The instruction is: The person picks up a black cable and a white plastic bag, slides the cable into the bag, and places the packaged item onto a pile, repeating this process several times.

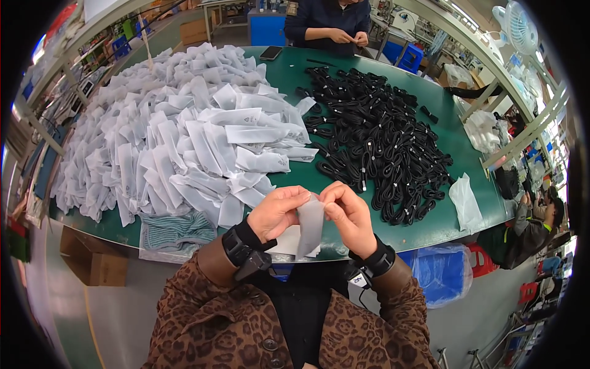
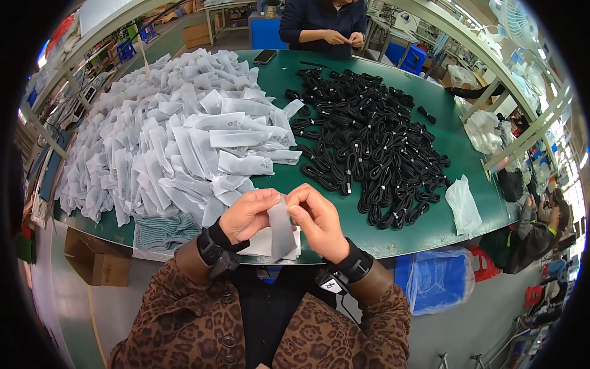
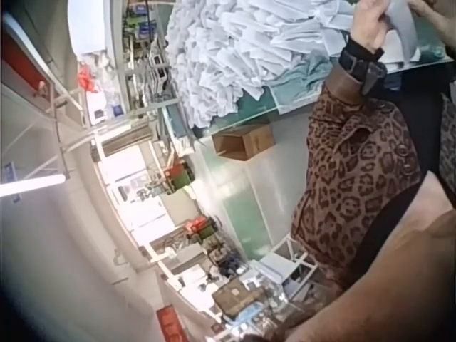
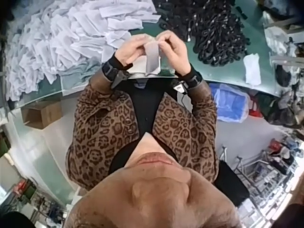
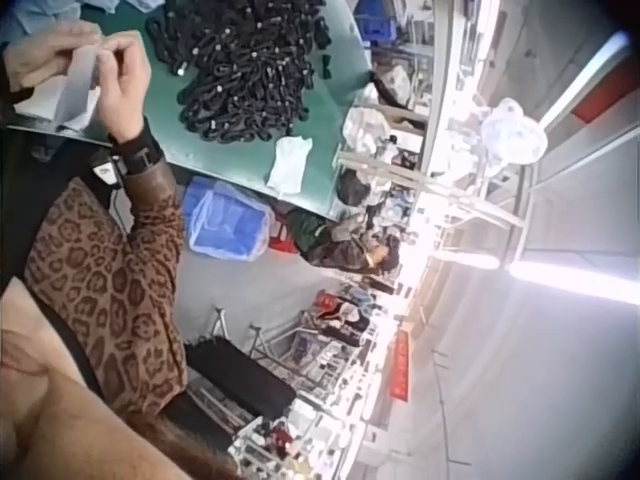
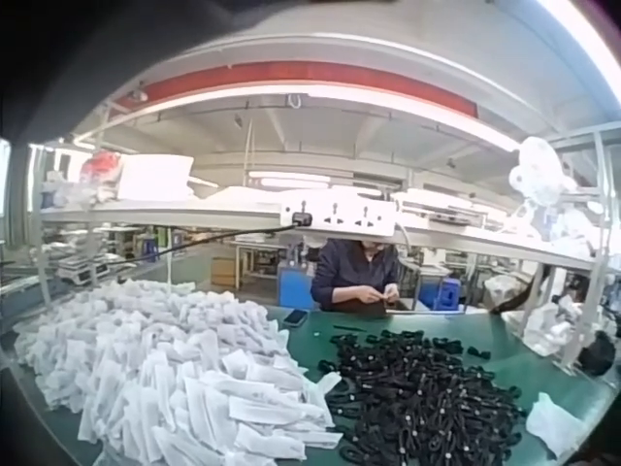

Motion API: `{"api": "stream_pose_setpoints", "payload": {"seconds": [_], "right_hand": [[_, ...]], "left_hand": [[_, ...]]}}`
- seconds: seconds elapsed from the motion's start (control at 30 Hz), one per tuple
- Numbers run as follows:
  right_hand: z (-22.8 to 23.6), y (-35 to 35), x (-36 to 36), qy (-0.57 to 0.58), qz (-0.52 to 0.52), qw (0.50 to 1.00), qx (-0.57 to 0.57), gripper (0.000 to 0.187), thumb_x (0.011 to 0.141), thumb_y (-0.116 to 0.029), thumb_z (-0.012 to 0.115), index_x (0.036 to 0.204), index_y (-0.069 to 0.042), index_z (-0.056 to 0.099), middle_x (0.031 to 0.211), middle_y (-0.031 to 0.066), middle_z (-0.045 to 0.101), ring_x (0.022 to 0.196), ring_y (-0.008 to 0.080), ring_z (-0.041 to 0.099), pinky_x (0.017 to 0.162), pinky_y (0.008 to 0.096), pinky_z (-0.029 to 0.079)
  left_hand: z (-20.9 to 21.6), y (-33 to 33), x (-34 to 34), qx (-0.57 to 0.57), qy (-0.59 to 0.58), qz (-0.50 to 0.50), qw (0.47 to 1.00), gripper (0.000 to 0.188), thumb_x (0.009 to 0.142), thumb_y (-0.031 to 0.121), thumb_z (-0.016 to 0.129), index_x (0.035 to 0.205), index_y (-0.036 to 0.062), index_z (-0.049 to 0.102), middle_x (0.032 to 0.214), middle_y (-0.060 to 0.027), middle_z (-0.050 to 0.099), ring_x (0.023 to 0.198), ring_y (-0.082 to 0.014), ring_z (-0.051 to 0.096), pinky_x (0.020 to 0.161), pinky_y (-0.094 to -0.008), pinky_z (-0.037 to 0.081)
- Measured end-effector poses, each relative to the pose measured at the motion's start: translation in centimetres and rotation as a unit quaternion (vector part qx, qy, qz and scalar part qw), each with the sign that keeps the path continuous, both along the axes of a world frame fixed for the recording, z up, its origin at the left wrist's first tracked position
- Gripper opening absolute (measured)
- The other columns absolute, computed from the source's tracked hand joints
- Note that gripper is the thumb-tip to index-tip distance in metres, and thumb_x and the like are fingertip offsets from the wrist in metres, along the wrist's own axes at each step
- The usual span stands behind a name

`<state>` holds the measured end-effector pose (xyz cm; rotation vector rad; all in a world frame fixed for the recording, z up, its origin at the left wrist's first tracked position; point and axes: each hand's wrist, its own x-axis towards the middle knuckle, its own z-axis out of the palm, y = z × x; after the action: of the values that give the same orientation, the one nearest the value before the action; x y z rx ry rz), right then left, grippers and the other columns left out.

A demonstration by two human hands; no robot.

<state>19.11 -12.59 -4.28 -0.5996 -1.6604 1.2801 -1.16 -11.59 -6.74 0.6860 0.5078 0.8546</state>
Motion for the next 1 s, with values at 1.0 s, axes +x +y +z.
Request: {"api": "stream_pose_setpoints", "payload": {"seconds": [1.0], "right_hand": [[-8.7, -3.7, 6.1, -0.34, -0.253, 0.901, 0.091, 0.024, 0.09, -0.004, 0.057, 0.113, 0.001, 0.054, 0.094, 0.0131, 0.062, 0.076, 0.0222, 0.06, 0.067, 0.0297, 0.048]], "left_hand": [[-7.5, -4.6, 2.6, 0.537, 0.513, 0.103, 0.662, 0.015, 0.083, 0.01, 0.07, 0.09, 0.0031, 0.059, 0.085, -0.0111, 0.055, 0.083, -0.0329, 0.059, 0.07, -0.0391, 0.047]]}}
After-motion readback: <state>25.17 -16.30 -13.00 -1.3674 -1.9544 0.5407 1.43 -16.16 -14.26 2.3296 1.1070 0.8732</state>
